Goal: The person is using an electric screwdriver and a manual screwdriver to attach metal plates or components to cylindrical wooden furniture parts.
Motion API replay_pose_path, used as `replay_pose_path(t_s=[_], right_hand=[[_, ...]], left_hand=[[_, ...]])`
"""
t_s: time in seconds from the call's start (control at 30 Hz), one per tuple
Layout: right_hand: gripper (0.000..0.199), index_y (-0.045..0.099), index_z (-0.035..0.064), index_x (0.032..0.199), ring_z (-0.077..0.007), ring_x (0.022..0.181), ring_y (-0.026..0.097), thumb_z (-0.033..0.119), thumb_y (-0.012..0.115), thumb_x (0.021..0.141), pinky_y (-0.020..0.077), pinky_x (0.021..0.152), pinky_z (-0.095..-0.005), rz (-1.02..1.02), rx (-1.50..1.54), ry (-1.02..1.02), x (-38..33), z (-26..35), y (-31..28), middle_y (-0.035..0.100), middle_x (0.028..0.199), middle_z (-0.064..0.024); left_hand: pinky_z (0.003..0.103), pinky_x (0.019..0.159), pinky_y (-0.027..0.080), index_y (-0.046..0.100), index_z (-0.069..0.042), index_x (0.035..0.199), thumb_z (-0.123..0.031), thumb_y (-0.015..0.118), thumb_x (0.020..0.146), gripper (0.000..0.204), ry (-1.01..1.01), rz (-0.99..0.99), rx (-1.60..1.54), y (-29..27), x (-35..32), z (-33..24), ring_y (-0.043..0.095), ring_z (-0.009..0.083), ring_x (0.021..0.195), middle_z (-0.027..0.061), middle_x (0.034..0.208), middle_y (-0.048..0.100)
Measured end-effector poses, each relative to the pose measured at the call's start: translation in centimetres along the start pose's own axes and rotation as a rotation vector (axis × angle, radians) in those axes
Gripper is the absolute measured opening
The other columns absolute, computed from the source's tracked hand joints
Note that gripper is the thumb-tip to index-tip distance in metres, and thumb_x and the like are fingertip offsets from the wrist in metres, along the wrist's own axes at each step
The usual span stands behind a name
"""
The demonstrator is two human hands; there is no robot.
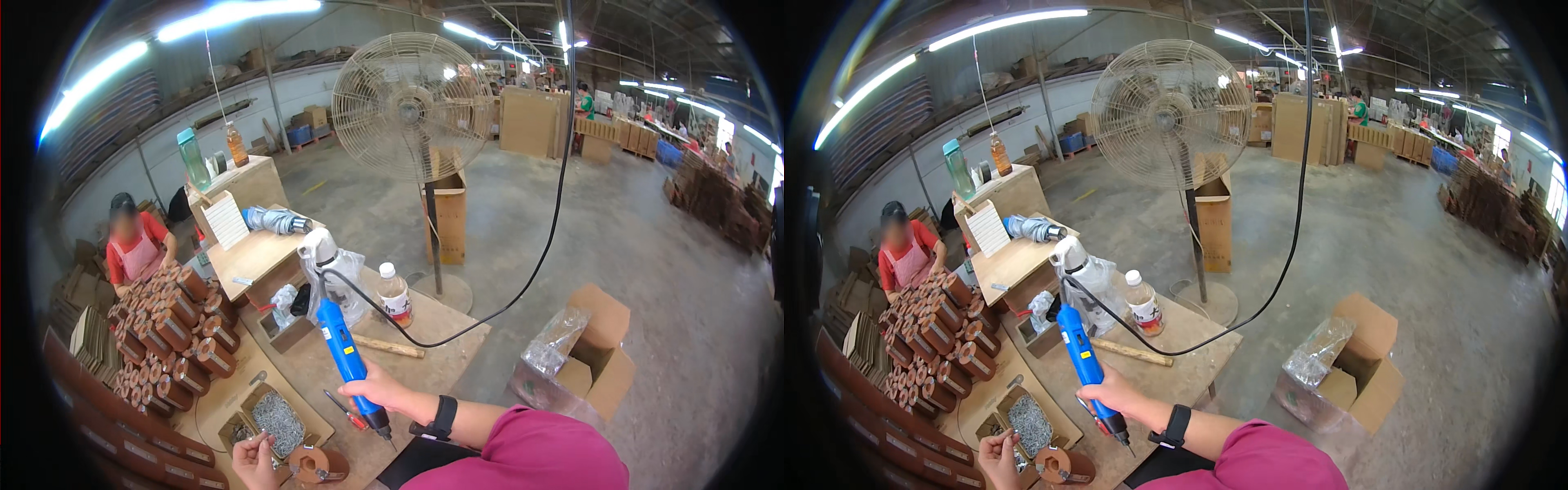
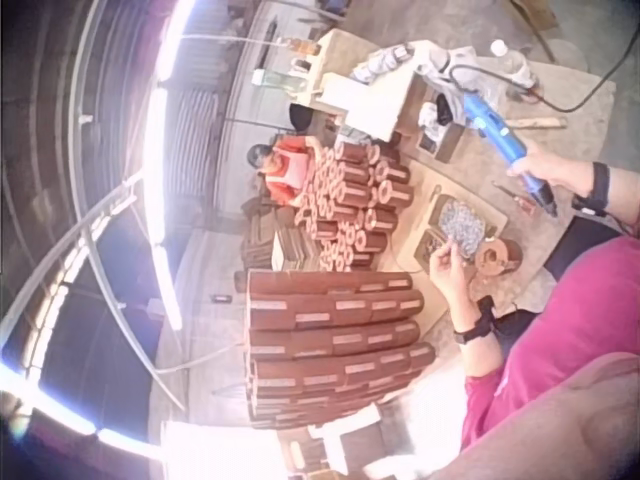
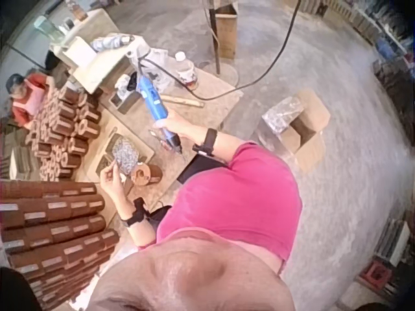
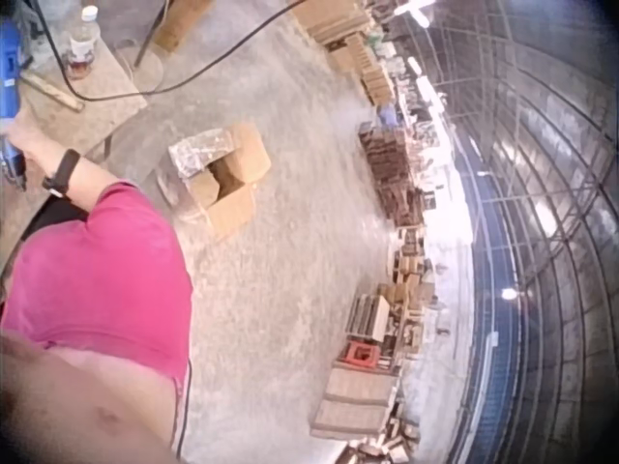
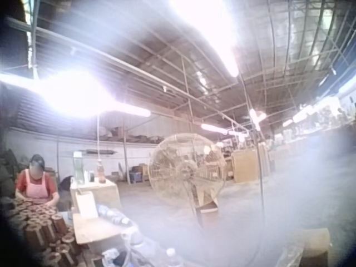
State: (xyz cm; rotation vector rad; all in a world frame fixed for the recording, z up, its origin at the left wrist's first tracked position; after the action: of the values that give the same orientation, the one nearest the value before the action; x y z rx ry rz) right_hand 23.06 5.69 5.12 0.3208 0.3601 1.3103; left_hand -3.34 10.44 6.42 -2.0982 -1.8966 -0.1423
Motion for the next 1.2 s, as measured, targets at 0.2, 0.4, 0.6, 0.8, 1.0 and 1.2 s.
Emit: replay_pose_path(t_s=[0.2,0.4,0.6,0.8,1.0,1.2], right_hand=[[0.049,0.036,0.0029,0.113,-0.0143,0.059,0.054,0.005,0.062,0.071,0.0463,0.054,-0.0289,0.152,0.093,-0.222,-2.1,4.3,3.8,0.052,0.074,-0.0063],[0.060,0.026,0.0051,0.123,-0.0176,0.067,0.055,0.000,0.057,0.072,0.0455,0.063,-0.0333,0.268,0.348,-0.455,-3.9,6.7,6.6,0.051,0.077,-0.0084],[0.064,0.020,0.0066,0.125,-0.0200,0.070,0.054,-0.002,0.054,0.072,0.0435,0.067,-0.0364,0.382,0.401,-0.542,-4.6,6.2,7.5,0.051,0.079,-0.0088],[0.063,0.021,0.0066,0.125,-0.0202,0.070,0.054,-0.002,0.055,0.072,0.0437,0.066,-0.0365,0.375,0.394,-0.542,-4.8,6.0,7.5,0.051,0.079,-0.0083],[0.063,0.021,0.0064,0.125,-0.0202,0.069,0.054,-0.001,0.055,0.072,0.0439,0.066,-0.0362,0.376,0.405,-0.523,-4.6,5.8,7.2,0.051,0.079,-0.0083],[0.063,0.022,0.0063,0.125,-0.0192,0.069,0.054,0.000,0.056,0.071,0.0442,0.066,-0.0348,0.411,0.402,-0.513,-4.4,5.6,7.2,0.052,0.077,-0.0089]], left_hand=[[0.019,0.063,0.045,0.058,-0.002,0.086,0.003,0.059,0.077,0.010,-0.109,0.076,0.003,0.7,-3.0,-0.4,0.055,0.0084,0.069,0.0044,0.077,0.060],[0.024,0.065,0.048,0.054,-0.001,0.088,0.007,0.056,0.077,0.014,-0.012,0.286,-0.193,2.4,-5.5,-0.6,0.057,0.0119,0.072,0.0062,0.082,0.059],[0.026,0.058,0.050,0.053,-0.002,0.086,0.002,0.053,0.081,0.007,-0.078,0.362,-0.363,3.7,-7.2,-1.4,0.058,0.0132,0.064,0.0068,0.079,0.058],[0.025,0.060,0.049,0.054,-0.002,0.088,0.002,0.053,0.081,0.007,-0.051,0.294,-0.325,3.5,-7.3,-0.1,0.056,0.0119,0.064,0.0067,0.080,0.058],[0.024,0.061,0.049,0.055,-0.001,0.091,0.001,0.052,0.082,0.010,-0.075,0.266,-0.383,3.6,-7.1,0.1,0.055,0.0105,0.067,0.0062,0.082,0.057],[0.024,0.060,0.049,0.055,-0.001,0.090,0.002,0.052,0.082,0.009,-0.092,0.295,-0.378,4.0,-7.1,-1.0,0.055,0.0103,0.066,0.0059,0.081,0.057]])
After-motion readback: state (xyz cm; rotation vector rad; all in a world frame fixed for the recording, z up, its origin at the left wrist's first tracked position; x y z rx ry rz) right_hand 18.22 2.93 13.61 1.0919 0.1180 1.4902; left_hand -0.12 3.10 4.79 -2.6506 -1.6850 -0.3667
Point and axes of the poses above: each hand's wrist, its own x-axis towards the middle knuckle, its own y-axis out of the palm, z = x × y, the point moved 2 cm from there along x, towards the middle knuckle
